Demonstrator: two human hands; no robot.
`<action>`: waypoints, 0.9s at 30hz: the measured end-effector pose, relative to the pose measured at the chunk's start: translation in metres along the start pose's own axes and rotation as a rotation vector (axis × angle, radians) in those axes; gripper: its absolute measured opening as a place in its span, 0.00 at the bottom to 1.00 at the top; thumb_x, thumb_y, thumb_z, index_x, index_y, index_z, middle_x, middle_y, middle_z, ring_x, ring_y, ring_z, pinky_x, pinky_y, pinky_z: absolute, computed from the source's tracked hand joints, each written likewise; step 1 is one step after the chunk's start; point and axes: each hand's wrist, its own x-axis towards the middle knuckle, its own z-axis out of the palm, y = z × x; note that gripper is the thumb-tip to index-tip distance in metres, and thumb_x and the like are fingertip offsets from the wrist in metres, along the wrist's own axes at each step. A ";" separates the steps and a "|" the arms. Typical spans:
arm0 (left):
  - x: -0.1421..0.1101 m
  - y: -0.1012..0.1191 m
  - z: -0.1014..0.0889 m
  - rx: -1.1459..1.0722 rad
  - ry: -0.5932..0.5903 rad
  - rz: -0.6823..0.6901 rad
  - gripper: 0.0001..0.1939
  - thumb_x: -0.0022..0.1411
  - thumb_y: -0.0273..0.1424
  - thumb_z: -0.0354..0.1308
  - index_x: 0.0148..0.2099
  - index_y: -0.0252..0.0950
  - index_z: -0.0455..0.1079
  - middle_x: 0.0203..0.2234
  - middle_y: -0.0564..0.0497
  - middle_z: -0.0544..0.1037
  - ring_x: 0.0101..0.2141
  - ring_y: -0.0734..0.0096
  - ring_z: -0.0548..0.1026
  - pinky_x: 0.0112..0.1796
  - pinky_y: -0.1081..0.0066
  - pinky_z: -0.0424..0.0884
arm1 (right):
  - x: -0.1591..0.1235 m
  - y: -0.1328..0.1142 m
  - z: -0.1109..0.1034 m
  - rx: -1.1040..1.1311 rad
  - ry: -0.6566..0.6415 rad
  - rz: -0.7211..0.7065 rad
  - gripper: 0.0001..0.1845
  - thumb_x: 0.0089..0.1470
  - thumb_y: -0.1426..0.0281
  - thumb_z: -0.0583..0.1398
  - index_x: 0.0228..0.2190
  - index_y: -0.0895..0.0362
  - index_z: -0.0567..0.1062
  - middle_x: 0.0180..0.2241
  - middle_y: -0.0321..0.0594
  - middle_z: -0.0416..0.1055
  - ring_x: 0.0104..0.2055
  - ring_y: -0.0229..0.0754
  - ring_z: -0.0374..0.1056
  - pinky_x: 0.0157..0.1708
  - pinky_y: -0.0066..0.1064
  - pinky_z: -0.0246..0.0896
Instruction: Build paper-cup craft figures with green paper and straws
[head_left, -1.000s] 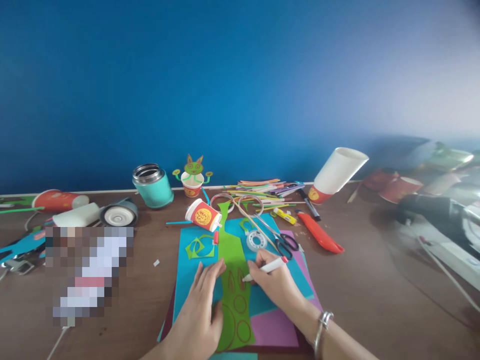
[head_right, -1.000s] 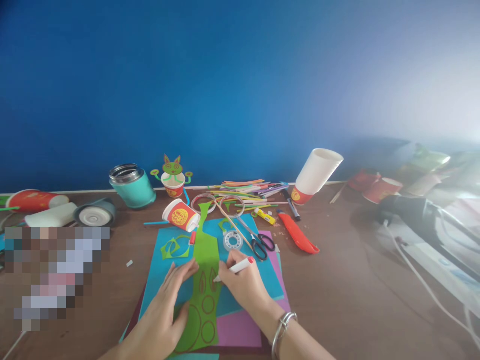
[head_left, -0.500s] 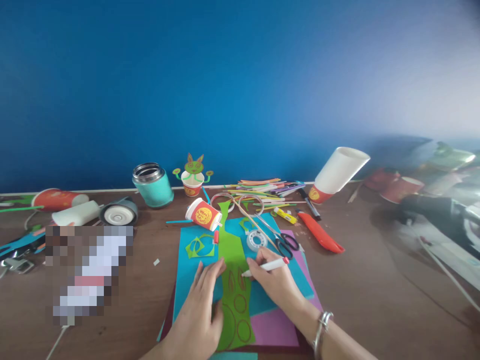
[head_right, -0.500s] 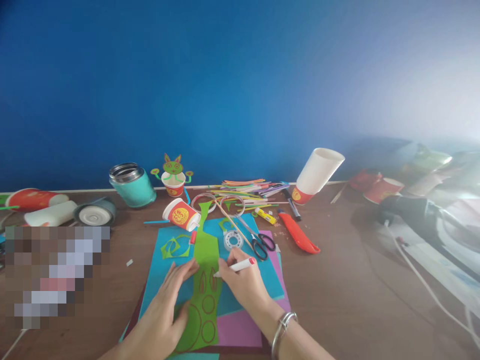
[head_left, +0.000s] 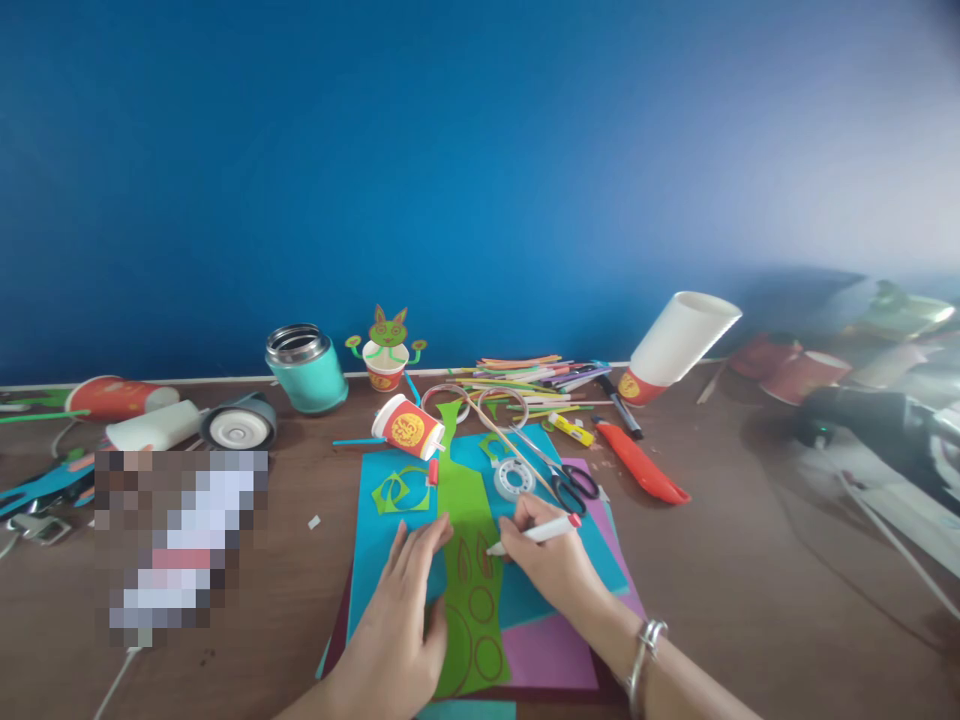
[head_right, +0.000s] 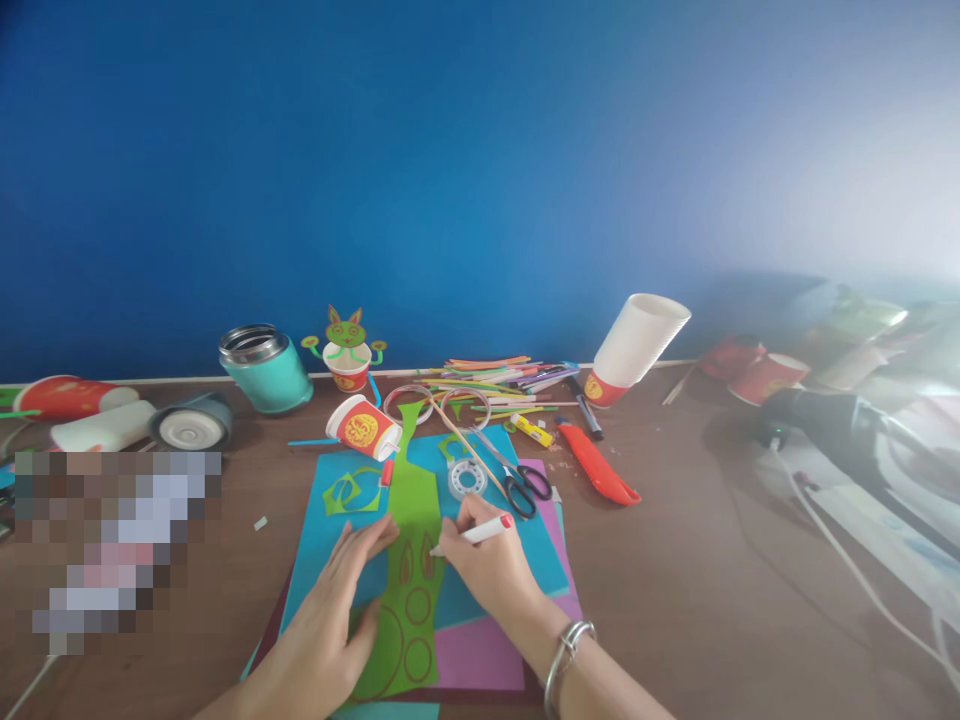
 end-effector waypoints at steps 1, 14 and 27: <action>0.000 0.000 0.000 -0.002 -0.002 0.001 0.38 0.56 0.15 0.42 0.66 0.39 0.34 0.57 0.38 0.64 0.59 0.56 0.61 0.57 0.43 0.56 | 0.000 0.000 0.000 0.004 0.000 0.005 0.14 0.48 0.66 0.54 0.17 0.53 0.55 0.14 0.29 0.59 0.18 0.34 0.54 0.19 0.26 0.47; 0.000 0.002 0.000 -0.018 -0.007 -0.019 0.38 0.56 0.16 0.43 0.66 0.40 0.35 0.57 0.40 0.64 0.59 0.56 0.61 0.58 0.44 0.56 | 0.000 -0.002 -0.001 0.032 -0.027 0.015 0.13 0.43 0.68 0.53 0.15 0.52 0.54 0.12 0.28 0.56 0.16 0.34 0.56 0.18 0.26 0.50; 0.003 0.001 -0.001 -0.017 -0.034 -0.023 0.39 0.56 0.15 0.42 0.66 0.40 0.33 0.56 0.38 0.64 0.59 0.56 0.61 0.58 0.41 0.55 | -0.003 -0.006 -0.003 0.105 -0.102 0.048 0.12 0.44 0.68 0.53 0.16 0.52 0.54 0.11 0.28 0.59 0.15 0.34 0.59 0.16 0.24 0.50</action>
